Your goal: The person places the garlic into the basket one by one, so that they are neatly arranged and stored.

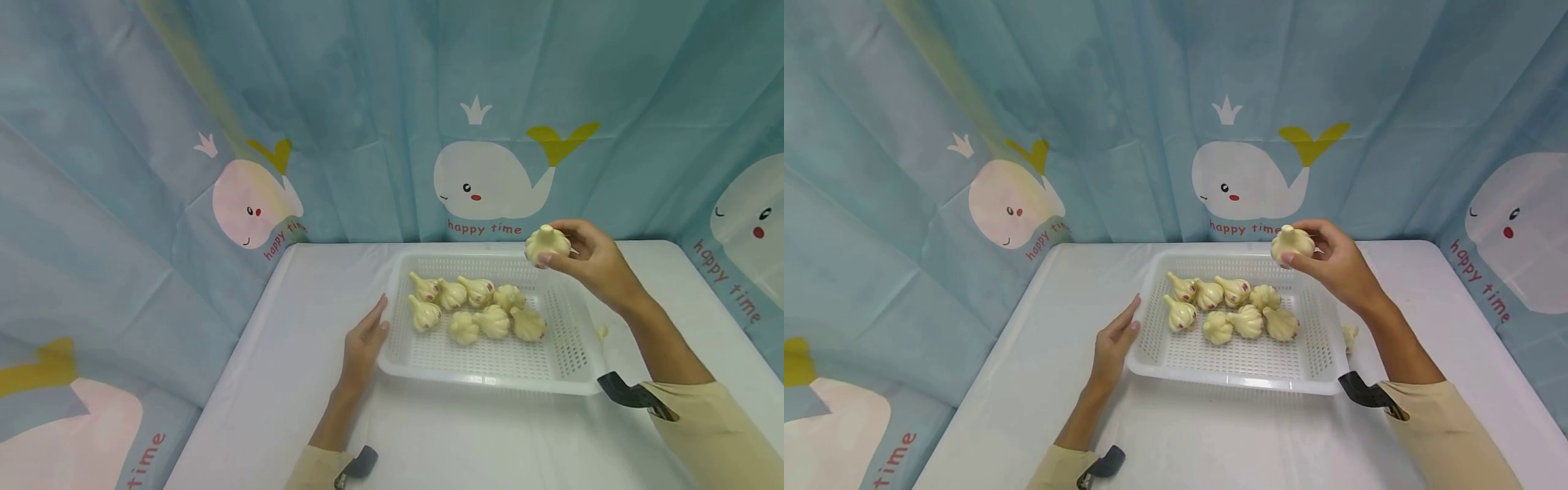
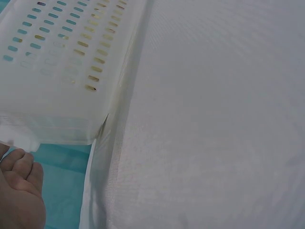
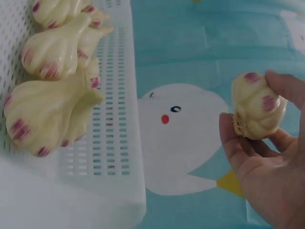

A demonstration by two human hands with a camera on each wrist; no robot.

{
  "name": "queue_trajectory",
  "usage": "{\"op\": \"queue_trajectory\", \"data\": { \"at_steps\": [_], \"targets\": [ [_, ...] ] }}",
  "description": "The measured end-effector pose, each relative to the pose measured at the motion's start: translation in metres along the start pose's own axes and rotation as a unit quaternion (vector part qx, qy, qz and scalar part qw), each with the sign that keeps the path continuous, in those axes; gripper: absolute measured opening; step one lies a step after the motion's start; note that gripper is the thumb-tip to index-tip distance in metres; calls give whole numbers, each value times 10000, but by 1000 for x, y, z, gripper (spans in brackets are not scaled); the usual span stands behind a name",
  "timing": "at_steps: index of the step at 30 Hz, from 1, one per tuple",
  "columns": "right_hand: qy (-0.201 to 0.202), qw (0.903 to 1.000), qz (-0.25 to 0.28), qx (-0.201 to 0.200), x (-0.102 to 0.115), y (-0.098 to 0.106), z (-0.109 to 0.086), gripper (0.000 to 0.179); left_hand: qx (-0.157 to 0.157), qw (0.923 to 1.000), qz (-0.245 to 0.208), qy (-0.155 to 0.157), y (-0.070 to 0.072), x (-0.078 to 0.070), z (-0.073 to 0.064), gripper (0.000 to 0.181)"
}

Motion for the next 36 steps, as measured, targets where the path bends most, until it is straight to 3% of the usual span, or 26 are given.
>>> {"op": "queue_trajectory", "data": {
  "at_steps": [10,16,24,36],
  "targets": [
    [-72,9969,-332,712,5,-28,13,51,-36,9999,31,-92,1,-1,1,48],
    [-318,9917,-455,1159,2,-47,19,53,-60,9998,-12,-164,0,-1,1,47],
    [-550,9808,-892,1645,-7,-74,24,61,-40,9999,-49,-126,1,-3,2,47],
    [-505,9611,-928,2552,-10,-116,29,59,-85,9998,131,-148,1,-4,1,47]
  ]
}}
Point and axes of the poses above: each hand's wrist, its own z-axis towards the middle knuckle, its own y-axis out of the back of the hand, x = y × z, the point moved 6 cm from there along z, towards the middle knuckle, and after that the axes turned 4 degrees about -y, right-handed, at the moved point
